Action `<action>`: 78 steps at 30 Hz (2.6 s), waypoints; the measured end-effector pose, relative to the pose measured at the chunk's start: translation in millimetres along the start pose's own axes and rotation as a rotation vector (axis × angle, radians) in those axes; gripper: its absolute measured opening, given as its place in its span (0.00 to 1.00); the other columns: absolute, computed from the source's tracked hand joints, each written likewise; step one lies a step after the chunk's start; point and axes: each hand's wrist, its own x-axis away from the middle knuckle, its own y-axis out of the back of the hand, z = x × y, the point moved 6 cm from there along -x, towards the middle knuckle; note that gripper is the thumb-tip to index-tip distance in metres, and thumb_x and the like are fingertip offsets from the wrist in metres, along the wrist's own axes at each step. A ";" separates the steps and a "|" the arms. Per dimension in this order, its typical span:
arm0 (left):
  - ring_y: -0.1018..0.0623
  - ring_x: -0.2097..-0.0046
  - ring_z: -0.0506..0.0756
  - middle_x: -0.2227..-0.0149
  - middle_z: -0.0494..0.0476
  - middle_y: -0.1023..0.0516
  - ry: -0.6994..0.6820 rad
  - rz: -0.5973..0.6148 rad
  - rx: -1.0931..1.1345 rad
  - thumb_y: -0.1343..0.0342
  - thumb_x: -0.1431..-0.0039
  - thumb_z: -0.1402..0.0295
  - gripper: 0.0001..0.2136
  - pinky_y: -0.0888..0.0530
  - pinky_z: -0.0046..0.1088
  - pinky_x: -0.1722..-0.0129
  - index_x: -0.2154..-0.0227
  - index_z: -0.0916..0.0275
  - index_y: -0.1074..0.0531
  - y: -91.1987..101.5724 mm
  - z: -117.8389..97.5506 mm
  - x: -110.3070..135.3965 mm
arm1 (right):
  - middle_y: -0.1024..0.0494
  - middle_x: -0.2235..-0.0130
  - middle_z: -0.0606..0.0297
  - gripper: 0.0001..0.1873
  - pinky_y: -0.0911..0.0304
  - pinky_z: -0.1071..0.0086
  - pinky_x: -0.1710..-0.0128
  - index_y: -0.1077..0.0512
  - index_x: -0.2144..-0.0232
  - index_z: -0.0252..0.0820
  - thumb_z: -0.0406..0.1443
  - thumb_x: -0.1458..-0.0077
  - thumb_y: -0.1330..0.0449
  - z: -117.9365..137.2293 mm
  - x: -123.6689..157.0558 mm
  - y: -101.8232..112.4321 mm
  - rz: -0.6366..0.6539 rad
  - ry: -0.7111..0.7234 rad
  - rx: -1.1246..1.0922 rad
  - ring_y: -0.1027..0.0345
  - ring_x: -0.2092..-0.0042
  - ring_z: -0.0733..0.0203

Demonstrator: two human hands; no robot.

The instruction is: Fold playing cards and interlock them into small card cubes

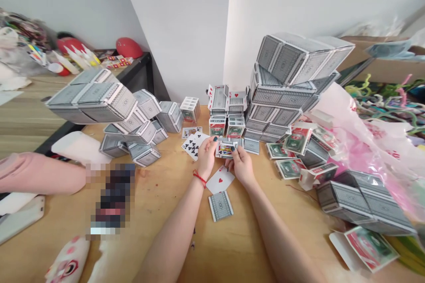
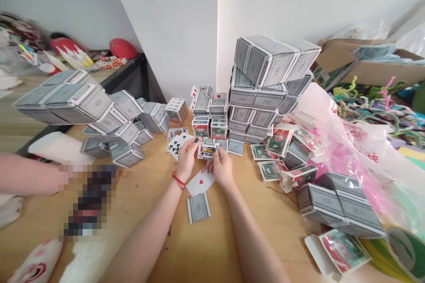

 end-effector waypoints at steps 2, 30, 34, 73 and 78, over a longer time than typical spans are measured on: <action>0.28 0.62 0.51 0.64 0.57 0.27 -0.010 -0.003 -0.031 0.48 0.50 0.64 0.12 0.32 0.27 0.62 0.63 0.64 0.31 -0.1 0.0 1.0 | 0.34 0.86 0.74 0.14 0.47 0.78 0.87 0.41 0.67 0.42 0.47 0.48 0.53 0.1 0.7 -0.6 0.000 -0.002 -0.033 0.42 0.87 0.70; 0.28 0.70 0.50 0.74 0.53 0.27 -0.005 0.080 -0.144 0.46 0.54 0.69 0.07 0.32 0.25 0.70 0.70 0.65 0.29 -9.7 8.0 3.0 | 0.30 0.76 0.69 0.14 0.40 0.73 0.84 0.36 0.64 0.43 0.44 0.50 0.49 -1.0 0.9 14.9 -0.125 0.054 -0.012 0.38 0.83 0.67; 0.28 0.68 0.50 0.71 0.53 0.26 -0.017 0.014 -0.095 0.44 0.55 0.69 0.07 0.32 0.26 0.67 0.72 0.65 0.27 -5.0 6.9 0.8 | 0.30 0.76 0.68 0.12 0.38 0.72 0.79 0.33 0.70 0.41 0.43 0.53 0.45 -3.0 -0.9 16.0 -0.125 0.062 -0.012 0.37 0.79 0.66; 0.29 0.68 0.51 0.68 0.54 0.29 -0.143 0.010 -0.230 0.54 0.44 0.67 0.08 0.32 0.26 0.70 0.64 0.61 0.33 -11.8 -1.1 17.9 | 0.33 0.82 0.77 0.11 0.44 0.75 0.88 0.43 0.65 0.48 0.40 0.51 0.46 2.6 5.8 -1.3 -0.032 -0.069 -0.352 0.41 0.87 0.68; 0.31 0.76 0.49 0.73 0.52 0.31 -0.120 0.043 -0.138 0.56 0.44 0.69 0.08 0.33 0.25 0.78 0.63 0.58 0.35 -18.4 -1.8 20.9 | 0.35 0.81 0.77 0.07 0.44 0.76 0.89 0.42 0.68 0.47 0.39 0.51 0.47 -0.2 8.3 -3.3 -0.072 -0.098 -0.386 0.43 0.87 0.70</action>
